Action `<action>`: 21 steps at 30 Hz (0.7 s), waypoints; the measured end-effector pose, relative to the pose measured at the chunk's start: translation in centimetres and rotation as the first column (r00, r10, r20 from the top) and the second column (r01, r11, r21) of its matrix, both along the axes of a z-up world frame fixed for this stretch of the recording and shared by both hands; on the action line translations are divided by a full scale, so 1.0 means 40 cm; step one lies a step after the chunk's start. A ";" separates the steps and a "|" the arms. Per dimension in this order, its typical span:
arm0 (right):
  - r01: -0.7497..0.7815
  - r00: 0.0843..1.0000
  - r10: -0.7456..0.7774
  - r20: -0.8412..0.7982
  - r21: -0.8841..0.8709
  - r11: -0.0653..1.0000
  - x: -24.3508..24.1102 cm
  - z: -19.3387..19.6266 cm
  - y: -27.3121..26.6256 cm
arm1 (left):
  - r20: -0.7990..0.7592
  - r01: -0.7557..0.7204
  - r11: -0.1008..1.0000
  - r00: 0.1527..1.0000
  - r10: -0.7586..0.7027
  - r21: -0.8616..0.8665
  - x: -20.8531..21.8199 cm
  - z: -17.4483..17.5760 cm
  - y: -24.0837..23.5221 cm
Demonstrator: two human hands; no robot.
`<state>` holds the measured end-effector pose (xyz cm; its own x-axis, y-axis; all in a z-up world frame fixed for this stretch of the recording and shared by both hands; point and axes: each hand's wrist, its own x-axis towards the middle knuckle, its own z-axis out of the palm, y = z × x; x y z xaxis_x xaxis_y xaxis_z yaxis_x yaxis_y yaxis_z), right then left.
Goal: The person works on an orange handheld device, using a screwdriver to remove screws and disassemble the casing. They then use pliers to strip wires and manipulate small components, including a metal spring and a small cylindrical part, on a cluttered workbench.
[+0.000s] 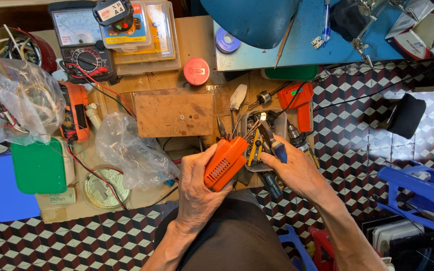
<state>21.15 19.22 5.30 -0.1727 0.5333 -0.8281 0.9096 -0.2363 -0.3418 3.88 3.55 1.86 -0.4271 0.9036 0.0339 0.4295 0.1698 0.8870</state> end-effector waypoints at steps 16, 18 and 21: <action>-0.013 0.998 0.013 0.055 0.004 1.000 0.008 -0.015 -0.007 | 0.008 -0.010 1.000 1.000 0.010 0.004 0.004 0.015 0.007; -0.006 1.000 0.006 -0.007 0.037 0.999 0.019 -0.026 -0.013 | 0.010 -0.012 1.000 1.000 0.012 0.006 0.005 0.014 0.006; -0.059 0.997 0.058 0.051 0.024 0.998 0.028 -0.046 -0.021 | -0.005 -0.011 1.000 1.000 0.011 0.003 0.004 0.009 0.002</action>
